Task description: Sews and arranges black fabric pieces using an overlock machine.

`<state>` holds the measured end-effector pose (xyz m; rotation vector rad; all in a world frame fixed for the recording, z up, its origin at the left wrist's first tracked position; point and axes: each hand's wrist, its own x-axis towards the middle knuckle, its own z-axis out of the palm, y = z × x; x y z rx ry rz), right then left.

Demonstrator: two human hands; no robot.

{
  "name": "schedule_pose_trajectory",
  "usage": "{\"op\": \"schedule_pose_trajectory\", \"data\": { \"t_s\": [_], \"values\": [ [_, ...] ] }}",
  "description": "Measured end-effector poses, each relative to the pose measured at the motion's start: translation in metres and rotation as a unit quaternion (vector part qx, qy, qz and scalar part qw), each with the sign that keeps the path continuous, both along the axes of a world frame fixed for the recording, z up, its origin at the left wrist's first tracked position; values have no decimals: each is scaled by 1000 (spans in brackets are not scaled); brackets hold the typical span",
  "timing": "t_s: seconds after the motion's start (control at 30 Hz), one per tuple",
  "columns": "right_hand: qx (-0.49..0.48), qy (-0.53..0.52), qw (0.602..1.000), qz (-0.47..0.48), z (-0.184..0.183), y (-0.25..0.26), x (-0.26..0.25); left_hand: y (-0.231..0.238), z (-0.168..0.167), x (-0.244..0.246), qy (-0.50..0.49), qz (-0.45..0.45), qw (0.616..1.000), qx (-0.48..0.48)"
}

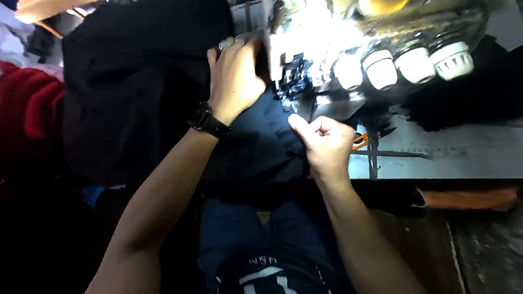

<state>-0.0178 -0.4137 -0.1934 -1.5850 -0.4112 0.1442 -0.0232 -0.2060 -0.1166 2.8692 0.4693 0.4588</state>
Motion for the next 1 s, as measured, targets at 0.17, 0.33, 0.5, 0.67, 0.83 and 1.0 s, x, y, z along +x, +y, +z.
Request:
{"op": "schedule_pose_trajectory", "data": {
  "t_s": [0.17, 0.33, 0.5, 0.67, 0.83, 1.0],
  "values": [
    [-237, -91, 964, 83, 14, -64, -14, -27, -2, -201, -202, 30, 976, -76],
    [-254, 14, 962, 94, 9, -89, -29, -62, -139, -330, -36, 375, 864, -333],
    [-56, 209, 964, 156, 47, -87, -33, -52, -207, -336, -76, 400, 841, -356],
    [-102, 186, 972, 97, 35, -88, -44, -3, -57, -368, -273, 354, 892, -63],
    [-149, 110, 982, 45, -7, -77, -46, 58, 26, -274, -50, 375, 925, -33],
    [-232, -13, 971, 59, -18, -80, -20, -18, 22, -166, -141, 94, 985, -38]
  ]
}}
